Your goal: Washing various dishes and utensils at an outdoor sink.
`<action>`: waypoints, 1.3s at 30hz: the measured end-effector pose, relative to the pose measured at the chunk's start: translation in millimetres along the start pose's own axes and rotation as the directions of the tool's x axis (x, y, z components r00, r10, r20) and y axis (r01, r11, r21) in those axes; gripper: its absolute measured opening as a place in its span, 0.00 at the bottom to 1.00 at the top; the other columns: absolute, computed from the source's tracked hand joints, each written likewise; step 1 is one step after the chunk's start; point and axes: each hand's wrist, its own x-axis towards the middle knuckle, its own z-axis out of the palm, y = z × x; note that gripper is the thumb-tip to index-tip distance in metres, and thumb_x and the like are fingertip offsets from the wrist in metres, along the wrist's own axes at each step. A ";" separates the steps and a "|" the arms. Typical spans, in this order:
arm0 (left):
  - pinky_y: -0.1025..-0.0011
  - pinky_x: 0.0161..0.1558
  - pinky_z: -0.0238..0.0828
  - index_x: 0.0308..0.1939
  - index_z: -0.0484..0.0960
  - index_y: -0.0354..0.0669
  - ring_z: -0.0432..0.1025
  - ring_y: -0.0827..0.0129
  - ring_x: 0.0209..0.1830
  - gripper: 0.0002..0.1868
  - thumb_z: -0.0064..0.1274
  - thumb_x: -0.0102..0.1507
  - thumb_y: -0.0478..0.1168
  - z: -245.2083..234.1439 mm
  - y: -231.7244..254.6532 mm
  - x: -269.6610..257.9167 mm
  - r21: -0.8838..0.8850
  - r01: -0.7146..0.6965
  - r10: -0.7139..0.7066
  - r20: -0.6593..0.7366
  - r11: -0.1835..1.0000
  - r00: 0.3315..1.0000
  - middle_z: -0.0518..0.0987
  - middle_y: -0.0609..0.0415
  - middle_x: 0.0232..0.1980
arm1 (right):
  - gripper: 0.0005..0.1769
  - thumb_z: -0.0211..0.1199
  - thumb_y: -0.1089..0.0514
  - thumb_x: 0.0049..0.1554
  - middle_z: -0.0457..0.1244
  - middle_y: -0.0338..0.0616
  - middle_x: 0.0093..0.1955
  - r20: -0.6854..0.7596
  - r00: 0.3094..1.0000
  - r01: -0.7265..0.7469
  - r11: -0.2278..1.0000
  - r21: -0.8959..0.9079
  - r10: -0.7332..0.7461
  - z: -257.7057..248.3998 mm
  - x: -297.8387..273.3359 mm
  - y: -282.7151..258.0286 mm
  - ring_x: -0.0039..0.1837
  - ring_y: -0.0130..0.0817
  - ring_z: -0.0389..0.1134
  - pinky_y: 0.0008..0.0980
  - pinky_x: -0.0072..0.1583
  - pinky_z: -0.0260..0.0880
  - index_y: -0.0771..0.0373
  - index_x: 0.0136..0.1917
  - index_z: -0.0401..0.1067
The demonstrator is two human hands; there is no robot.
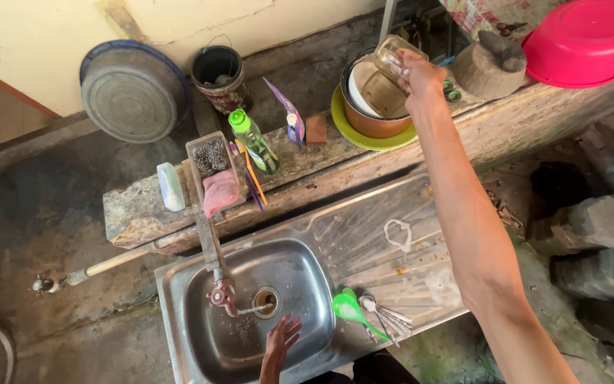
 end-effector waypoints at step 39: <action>0.58 0.60 0.70 0.68 0.72 0.38 0.76 0.56 0.57 0.23 0.43 0.72 0.45 -47.6 -31.3 32.4 -0.425 -0.073 0.044 -0.077 0.902 0.996 0.80 0.46 0.61 | 0.25 0.66 0.57 0.61 0.69 0.44 0.58 -0.044 0.978 0.208 0.977 0.051 -0.206 -27.2 -179.7 28.5 0.58 0.29 0.70 0.32 0.57 0.68 0.58 0.67 0.61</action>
